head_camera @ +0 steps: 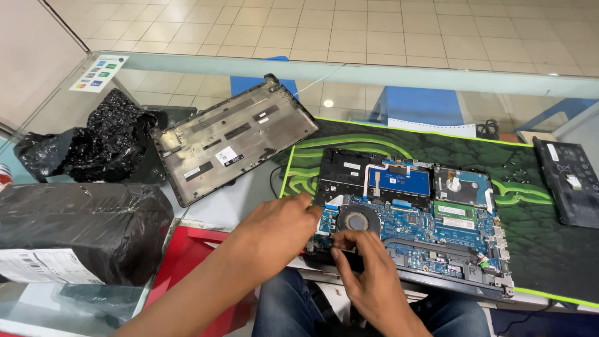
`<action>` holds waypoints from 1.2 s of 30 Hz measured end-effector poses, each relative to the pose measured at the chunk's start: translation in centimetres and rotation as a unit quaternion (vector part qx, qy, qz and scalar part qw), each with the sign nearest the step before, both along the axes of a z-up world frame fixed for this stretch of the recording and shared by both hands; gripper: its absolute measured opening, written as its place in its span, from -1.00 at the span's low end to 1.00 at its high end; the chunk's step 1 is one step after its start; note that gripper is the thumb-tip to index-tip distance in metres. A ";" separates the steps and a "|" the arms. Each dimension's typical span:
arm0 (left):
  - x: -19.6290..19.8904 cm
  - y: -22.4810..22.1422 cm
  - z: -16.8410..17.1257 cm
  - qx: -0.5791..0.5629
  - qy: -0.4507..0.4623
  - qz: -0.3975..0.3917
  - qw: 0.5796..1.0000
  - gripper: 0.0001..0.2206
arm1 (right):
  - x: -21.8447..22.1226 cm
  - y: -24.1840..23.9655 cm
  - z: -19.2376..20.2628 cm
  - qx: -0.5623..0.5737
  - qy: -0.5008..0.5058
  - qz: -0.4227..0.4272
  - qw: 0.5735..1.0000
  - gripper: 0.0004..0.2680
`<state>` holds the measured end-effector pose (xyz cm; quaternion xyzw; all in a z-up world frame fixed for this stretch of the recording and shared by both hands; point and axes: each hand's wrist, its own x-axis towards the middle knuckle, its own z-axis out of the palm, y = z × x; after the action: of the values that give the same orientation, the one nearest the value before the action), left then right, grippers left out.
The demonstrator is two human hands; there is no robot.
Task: Disassembling a laptop by removing the internal battery and disconnecting various ribbon cables and motherboard components.
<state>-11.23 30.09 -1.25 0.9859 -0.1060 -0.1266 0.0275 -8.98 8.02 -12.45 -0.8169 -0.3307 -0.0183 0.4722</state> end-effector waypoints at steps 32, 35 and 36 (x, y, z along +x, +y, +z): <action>1.9 -0.8 -2.7 0.072 -0.173 -0.135 0.973 -0.76 | 7.8 3.8 -3.1 -0.005 0.101 0.139 0.985 -0.70; 1.7 -1.0 1.0 0.014 -0.041 -0.102 0.994 -0.61 | 7.9 3.4 -2.2 0.022 0.077 0.193 0.978 -0.79; 1.6 -1.2 3.2 -0.055 0.106 -0.074 0.990 -0.41 | 8.0 3.2 -1.7 0.009 0.095 0.223 0.970 -0.81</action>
<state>-9.66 28.93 1.94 0.9533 -0.1822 -0.2264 0.0828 -0.98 11.19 -14.15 -0.7164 -0.4577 0.1626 0.5008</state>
